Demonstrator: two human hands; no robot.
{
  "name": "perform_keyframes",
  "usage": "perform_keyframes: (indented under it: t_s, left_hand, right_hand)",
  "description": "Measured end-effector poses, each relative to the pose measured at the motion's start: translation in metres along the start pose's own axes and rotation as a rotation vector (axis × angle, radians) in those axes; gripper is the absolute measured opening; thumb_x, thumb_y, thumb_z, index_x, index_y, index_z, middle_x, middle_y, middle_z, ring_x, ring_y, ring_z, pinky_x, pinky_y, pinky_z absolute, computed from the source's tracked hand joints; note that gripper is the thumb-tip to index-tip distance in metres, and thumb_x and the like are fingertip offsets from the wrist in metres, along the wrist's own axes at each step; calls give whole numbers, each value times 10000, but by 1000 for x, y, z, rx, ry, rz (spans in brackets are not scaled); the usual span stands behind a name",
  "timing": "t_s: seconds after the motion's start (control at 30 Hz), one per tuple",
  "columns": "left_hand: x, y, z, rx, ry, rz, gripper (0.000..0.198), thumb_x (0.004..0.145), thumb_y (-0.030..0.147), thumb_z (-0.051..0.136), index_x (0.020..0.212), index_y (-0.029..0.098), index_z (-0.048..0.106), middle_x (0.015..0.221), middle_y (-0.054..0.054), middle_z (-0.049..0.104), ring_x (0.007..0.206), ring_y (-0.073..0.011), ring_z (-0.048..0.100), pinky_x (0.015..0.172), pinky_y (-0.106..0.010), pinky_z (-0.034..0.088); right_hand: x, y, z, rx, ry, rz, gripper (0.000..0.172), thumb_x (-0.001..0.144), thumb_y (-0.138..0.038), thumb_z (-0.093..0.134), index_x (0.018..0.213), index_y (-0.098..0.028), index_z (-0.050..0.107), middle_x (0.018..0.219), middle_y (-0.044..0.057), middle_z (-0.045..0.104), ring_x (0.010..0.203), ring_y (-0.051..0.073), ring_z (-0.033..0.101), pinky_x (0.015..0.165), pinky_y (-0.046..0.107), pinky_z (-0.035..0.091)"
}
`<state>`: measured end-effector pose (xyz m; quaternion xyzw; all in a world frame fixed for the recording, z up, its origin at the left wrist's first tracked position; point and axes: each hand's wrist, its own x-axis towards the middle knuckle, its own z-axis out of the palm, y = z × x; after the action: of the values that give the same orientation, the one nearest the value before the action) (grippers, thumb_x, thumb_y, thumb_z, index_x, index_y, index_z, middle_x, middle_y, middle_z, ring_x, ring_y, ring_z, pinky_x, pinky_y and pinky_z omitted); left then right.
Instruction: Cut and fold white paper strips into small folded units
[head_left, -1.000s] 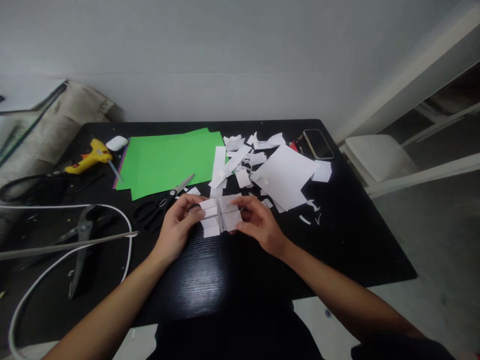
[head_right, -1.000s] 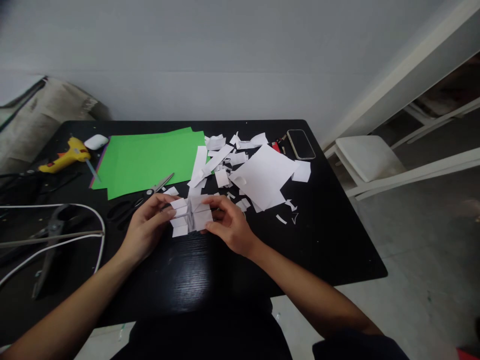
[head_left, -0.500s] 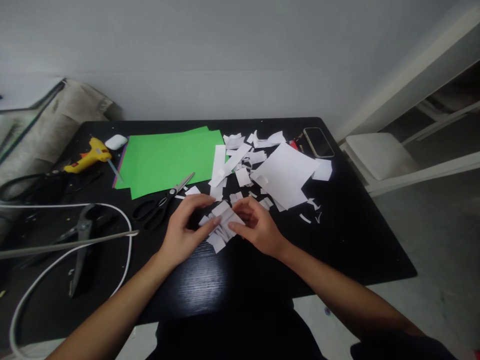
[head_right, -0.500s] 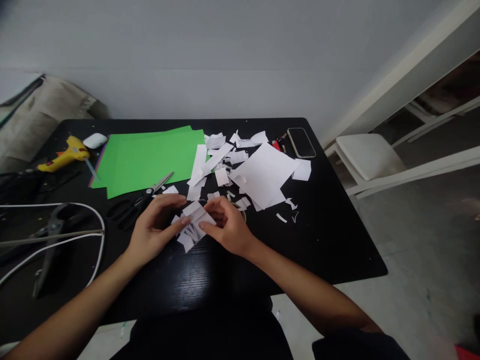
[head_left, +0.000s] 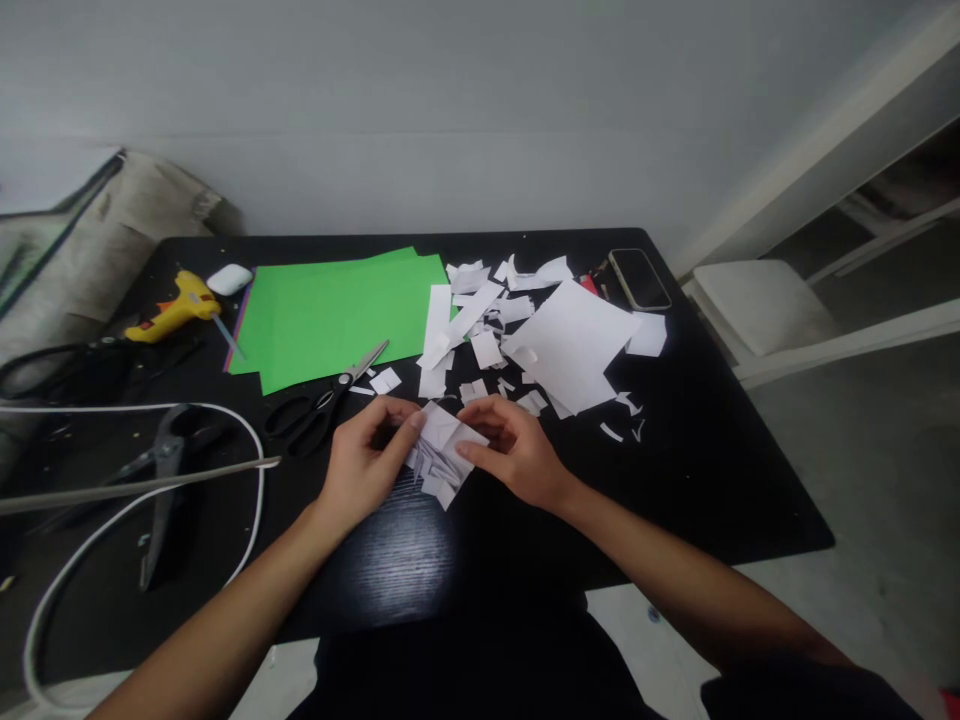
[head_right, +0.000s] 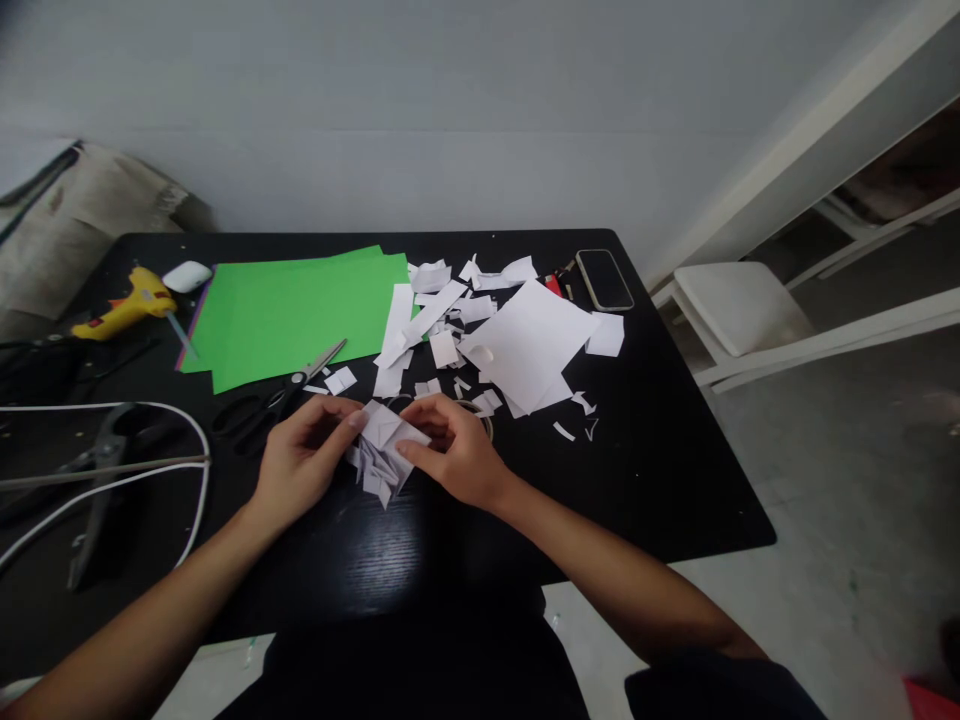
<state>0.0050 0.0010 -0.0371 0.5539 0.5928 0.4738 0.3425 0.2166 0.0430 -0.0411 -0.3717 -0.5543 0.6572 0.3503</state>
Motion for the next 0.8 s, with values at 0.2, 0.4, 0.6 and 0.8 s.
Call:
perform_keyframes:
  t_s: [0.2,0.4,0.6,0.8]
  left_hand:
    - [4,5,0,-140,36,-114,241,893,426,743,833,196,709,744,-6,657,670,-157,549,615,-265,431]
    - [8,6,-1,-217,56,-159,244,869,418,762,801,194,695,721,4,626,671,-152,524,626,-268,412]
    - [11,-1,-3,-366,19,-247,221,870,393,778,813,197,693,714,16,632,664,-140,541,643,-261,414]
    - [11,-8,-3,-446,2,-291,193,880,363,782,819,197,704,732,11,645,681,-140,567,666,-260,430]
  right_hand:
    - [1,0,-2,5,-2,-4,287,804,-286,825,1048,-228,684,1061,57,762,994,218,738,896,396,613]
    - [1,-2,-3,9,-3,1,280,805,-279,821,1047,-229,689,1036,48,761,961,208,736,876,390,612]
    - [2,-3,-3,22,-3,16,281,801,-281,828,1040,-227,689,1037,40,753,975,202,726,890,389,601]
    - [2,-3,-3,45,-5,20,286,796,-283,833,1037,-227,688,1039,42,748,992,208,724,924,405,592]
